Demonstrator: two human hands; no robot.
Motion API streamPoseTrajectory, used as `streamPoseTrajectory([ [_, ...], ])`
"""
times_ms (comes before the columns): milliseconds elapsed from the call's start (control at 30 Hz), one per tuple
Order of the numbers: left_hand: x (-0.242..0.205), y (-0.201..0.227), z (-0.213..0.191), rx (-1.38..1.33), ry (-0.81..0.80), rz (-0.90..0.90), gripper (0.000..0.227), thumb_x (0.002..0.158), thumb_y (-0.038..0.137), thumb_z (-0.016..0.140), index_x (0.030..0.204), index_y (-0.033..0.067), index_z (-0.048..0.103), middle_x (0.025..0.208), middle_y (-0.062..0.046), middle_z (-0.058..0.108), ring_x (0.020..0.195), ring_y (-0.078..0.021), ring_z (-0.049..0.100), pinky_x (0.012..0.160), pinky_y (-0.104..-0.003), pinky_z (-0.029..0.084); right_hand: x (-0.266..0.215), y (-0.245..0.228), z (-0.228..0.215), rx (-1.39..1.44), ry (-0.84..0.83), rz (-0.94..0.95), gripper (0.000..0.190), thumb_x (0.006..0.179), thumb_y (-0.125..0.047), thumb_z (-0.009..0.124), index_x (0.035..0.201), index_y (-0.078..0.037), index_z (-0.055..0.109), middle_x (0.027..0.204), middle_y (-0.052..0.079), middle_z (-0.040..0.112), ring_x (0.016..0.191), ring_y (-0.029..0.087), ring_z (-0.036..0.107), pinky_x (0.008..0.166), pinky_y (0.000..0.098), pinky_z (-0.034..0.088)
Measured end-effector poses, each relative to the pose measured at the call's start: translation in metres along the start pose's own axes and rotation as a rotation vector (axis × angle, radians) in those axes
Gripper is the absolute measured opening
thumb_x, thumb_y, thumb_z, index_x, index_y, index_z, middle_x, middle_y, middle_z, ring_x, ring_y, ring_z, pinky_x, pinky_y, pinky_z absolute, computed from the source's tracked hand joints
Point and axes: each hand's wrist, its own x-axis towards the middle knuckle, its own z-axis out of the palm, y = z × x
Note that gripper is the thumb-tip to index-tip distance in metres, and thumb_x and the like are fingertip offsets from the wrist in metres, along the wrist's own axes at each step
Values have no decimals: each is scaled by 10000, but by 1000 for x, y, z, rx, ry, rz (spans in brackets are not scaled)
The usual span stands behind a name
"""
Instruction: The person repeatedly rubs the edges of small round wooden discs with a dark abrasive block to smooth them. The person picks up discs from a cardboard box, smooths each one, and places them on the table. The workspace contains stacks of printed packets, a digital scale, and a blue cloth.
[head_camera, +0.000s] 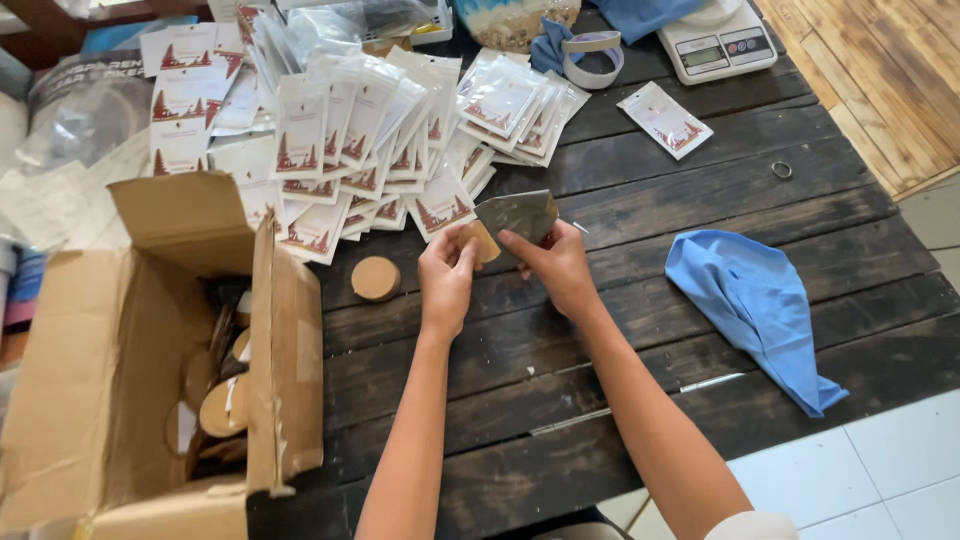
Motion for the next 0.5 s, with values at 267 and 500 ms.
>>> streamPoseTrajectory([
  [267,-3,15,0,-181,-63,-90,232,999,52,622,1208,-46,630,961,-165,748,744,-185,737,656,-290,647,4,-13,2,-109,-29,-2,274,804,-65,899,751,7,640,489,123,588,379,159,596,369,261,481],
  [500,-7,35,1,-97,-141,-89,163,991,66,638,1118,5,720,860,-115,770,745,-130,731,728,-315,645,11,-14,10,-181,-9,-19,344,846,-93,880,652,-10,608,416,97,545,329,132,545,381,255,444],
])
